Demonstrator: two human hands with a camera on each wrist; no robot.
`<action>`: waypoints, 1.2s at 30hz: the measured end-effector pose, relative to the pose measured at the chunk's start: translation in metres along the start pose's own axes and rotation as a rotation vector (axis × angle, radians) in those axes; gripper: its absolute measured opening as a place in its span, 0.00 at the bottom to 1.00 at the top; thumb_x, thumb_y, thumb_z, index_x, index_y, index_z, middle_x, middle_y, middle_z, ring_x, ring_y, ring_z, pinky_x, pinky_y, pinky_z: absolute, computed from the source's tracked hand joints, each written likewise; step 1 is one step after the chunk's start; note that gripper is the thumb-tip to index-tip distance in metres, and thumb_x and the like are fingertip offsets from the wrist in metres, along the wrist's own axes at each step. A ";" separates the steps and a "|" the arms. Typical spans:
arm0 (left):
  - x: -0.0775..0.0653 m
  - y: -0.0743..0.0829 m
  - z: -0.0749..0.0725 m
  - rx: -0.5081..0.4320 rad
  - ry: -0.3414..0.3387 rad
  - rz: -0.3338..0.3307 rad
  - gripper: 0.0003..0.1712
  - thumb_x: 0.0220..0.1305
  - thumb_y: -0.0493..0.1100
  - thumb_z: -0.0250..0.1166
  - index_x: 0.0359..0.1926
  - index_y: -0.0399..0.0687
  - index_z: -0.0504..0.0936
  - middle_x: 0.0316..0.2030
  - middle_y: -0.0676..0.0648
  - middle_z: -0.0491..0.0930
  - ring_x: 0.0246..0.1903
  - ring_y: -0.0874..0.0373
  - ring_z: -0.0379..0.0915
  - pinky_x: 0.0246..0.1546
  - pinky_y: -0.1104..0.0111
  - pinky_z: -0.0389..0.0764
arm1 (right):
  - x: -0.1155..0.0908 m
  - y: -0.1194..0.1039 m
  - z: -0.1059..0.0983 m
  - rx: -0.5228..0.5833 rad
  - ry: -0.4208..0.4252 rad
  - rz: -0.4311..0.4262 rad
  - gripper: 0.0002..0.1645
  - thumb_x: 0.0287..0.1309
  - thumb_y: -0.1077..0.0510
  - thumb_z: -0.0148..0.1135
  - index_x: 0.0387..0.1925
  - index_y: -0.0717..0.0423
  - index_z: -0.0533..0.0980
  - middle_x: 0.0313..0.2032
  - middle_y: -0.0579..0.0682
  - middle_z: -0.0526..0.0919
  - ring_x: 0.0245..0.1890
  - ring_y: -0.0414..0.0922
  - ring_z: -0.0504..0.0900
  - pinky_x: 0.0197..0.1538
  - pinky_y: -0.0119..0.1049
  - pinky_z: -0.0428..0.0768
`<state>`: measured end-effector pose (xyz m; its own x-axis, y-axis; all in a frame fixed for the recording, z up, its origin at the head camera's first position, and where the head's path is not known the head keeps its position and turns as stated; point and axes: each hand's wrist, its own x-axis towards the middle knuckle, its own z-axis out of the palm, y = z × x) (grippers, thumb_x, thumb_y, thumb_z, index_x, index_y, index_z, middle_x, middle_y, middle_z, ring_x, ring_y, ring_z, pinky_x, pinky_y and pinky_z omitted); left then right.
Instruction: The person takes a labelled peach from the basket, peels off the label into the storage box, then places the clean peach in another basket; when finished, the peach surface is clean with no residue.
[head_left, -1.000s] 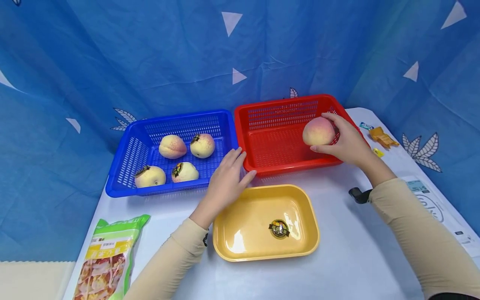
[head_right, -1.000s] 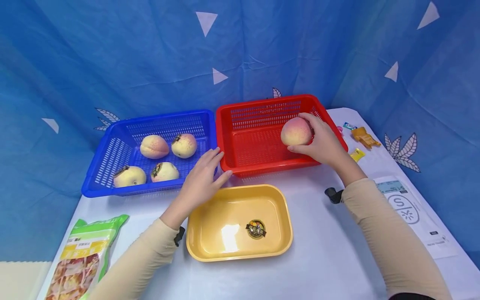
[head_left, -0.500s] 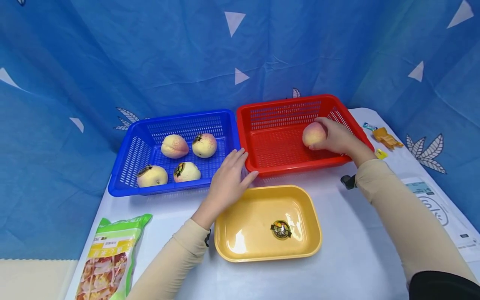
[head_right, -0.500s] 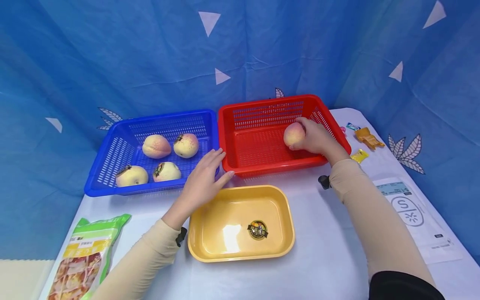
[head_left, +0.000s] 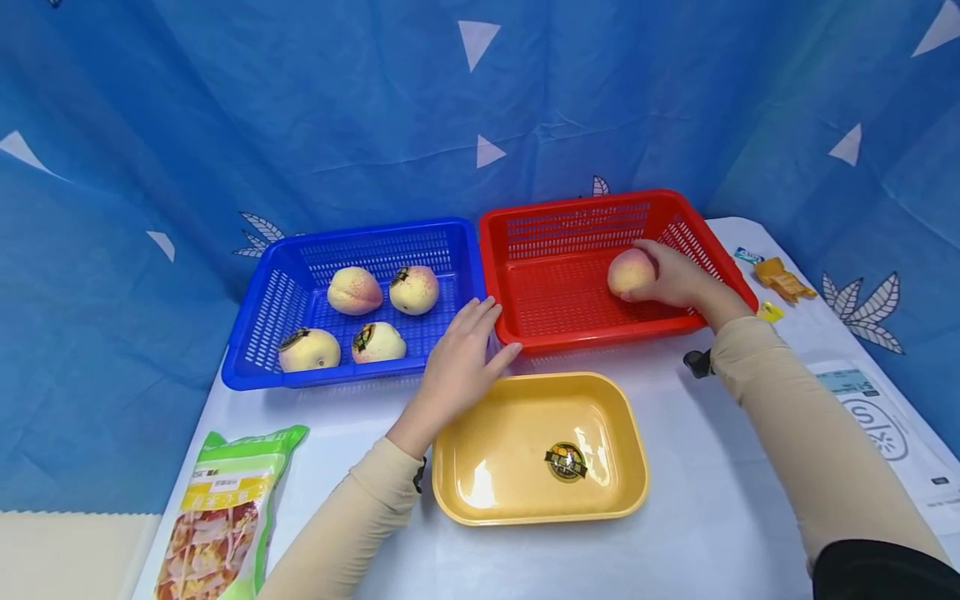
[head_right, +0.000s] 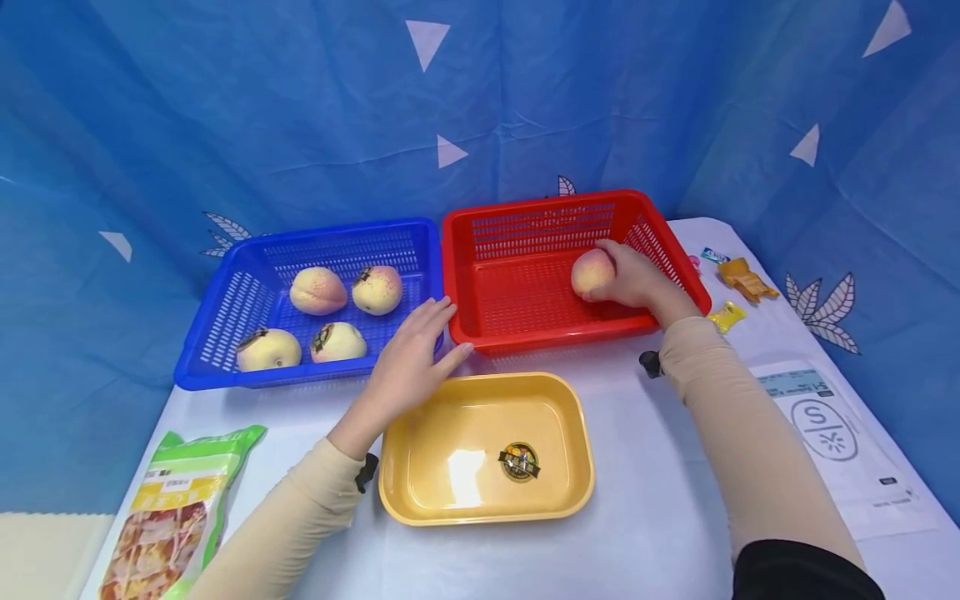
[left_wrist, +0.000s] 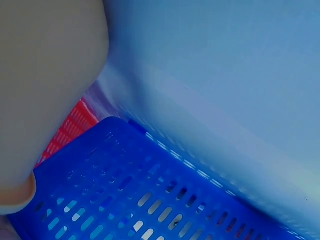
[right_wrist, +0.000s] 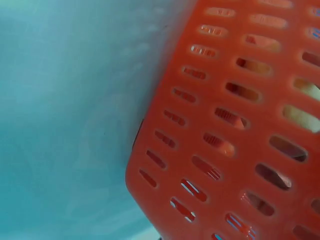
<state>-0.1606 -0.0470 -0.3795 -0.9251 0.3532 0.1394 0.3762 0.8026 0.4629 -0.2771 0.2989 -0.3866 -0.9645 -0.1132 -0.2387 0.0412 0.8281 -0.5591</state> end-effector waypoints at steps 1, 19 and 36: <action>0.000 0.000 0.000 -0.001 0.000 -0.001 0.38 0.70 0.59 0.59 0.73 0.43 0.65 0.74 0.45 0.63 0.77 0.49 0.51 0.75 0.54 0.58 | 0.000 0.001 0.000 0.003 0.001 0.001 0.65 0.49 0.46 0.76 0.79 0.52 0.46 0.73 0.64 0.57 0.69 0.65 0.57 0.66 0.69 0.66; 0.000 0.000 -0.001 -0.012 0.014 0.008 0.38 0.70 0.58 0.60 0.72 0.42 0.66 0.73 0.44 0.65 0.76 0.48 0.52 0.75 0.55 0.58 | -0.015 0.004 -0.013 -0.040 0.002 0.042 0.70 0.47 0.43 0.76 0.79 0.53 0.41 0.75 0.66 0.52 0.71 0.68 0.53 0.62 0.69 0.69; -0.044 -0.023 -0.066 -0.060 0.151 -0.143 0.42 0.65 0.58 0.66 0.73 0.45 0.65 0.75 0.46 0.59 0.77 0.48 0.47 0.76 0.49 0.54 | -0.044 -0.072 -0.009 -0.098 0.138 -0.188 0.54 0.55 0.46 0.71 0.77 0.45 0.53 0.76 0.60 0.54 0.75 0.63 0.52 0.59 0.70 0.72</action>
<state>-0.1316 -0.1129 -0.3391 -0.9677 0.1585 0.1959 0.2412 0.8077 0.5380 -0.2402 0.2493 -0.3289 -0.9795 -0.2001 -0.0237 -0.1614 0.8494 -0.5025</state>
